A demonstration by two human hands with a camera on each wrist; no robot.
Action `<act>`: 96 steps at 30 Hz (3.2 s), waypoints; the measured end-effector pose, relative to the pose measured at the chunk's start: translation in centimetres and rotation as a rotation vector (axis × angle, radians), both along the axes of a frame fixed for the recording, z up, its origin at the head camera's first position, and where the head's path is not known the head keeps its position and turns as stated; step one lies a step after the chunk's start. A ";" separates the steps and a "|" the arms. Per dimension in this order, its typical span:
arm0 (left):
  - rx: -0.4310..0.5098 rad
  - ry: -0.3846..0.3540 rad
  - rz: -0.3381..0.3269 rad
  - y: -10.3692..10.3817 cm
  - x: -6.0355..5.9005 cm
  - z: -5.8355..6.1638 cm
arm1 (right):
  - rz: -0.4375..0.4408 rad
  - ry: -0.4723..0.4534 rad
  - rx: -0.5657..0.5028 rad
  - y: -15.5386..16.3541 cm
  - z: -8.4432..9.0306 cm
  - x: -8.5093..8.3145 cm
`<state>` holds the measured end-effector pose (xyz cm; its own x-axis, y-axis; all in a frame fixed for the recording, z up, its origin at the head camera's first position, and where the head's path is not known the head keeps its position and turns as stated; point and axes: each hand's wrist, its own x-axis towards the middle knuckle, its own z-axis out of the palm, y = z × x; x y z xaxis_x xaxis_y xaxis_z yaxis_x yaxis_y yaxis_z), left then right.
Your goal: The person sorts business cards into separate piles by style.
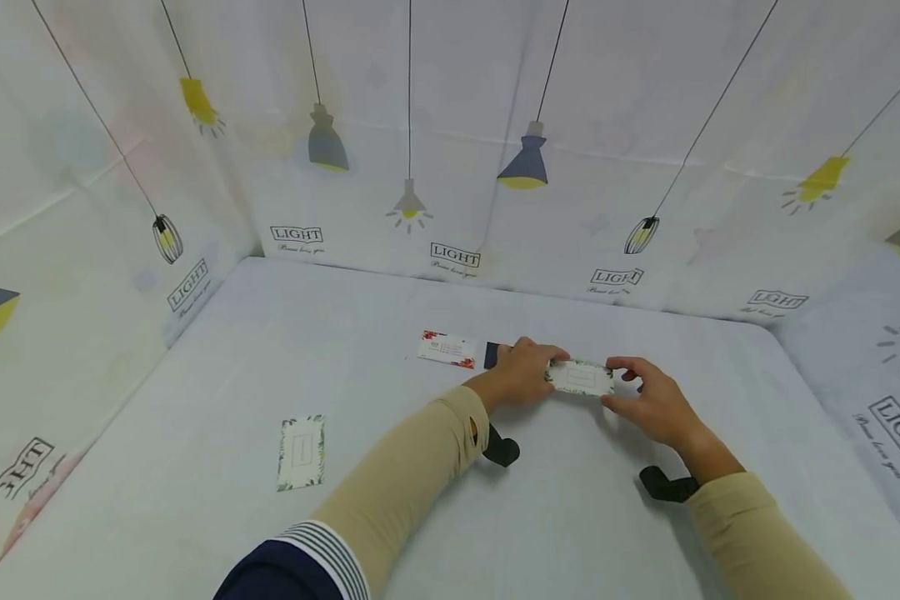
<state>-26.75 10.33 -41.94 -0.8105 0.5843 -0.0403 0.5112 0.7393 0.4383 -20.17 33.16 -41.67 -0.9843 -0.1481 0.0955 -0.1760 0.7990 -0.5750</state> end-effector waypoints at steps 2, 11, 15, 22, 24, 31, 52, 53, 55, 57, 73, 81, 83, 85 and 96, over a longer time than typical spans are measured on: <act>0.002 -0.001 0.006 0.2 0.0 -0.4 | -0.004 -0.005 0.015 0.0 -0.1 0.0; 0.029 -0.008 0.015 0.5 -0.1 -1.2 | -0.022 -0.035 0.020 0.4 -0.5 -0.3; 0.029 -0.018 0.032 0.2 -0.1 -1.2 | -0.025 -0.027 0.021 0.7 -0.7 -0.6; 0.067 -0.060 0.078 -0.2 -0.5 -1.1 | -0.035 -0.067 0.002 0.7 -0.9 -1.3; 0.073 -0.061 0.090 -0.2 -0.6 -1.2 | -0.035 -0.083 -0.007 0.6 -1.1 -1.6; 0.082 -0.034 0.105 0.0 -1.1 -1.9 | -0.042 -0.101 0.005 0.8 -1.4 -2.5; 0.078 -0.066 0.147 0.1 -1.3 -2.5 | -0.063 -0.185 -0.011 0.0 -1.6 -3.1; 0.076 -0.066 0.147 0.1 -1.3 -2.4 | -0.067 -0.188 -0.008 0.0 -1.6 -3.1; 0.071 -0.066 0.149 0.0 -1.3 -2.3 | -0.074 -0.194 -0.005 -0.1 -1.6 -3.2; 0.067 -0.066 0.151 0.0 -1.2 -2.1 | -0.078 -0.195 0.001 -0.1 -1.7 -3.3; 0.058 -0.044 0.131 0.1 -1.1 -2.2 | -0.104 -0.214 -0.002 -0.2 -1.7 -3.0; 0.095 -0.029 0.100 -1.0 -1.0 -2.1 | -0.095 -0.202 -0.051 -0.4 -1.1 -2.7; 0.101 -0.035 0.079 -1.6 -0.9 -1.9 | -0.083 -0.192 -0.070 -0.5 -1.0 -2.5; 0.100 -0.049 0.048 -2.4 -0.8 -1.7 | -0.070 -0.176 -0.083 -0.7 -0.8 -2.3; 0.137 -0.100 -0.042 -7.4 0.7 -0.5 | 0.023 -0.092 -0.176 -3.4 0.4 -0.5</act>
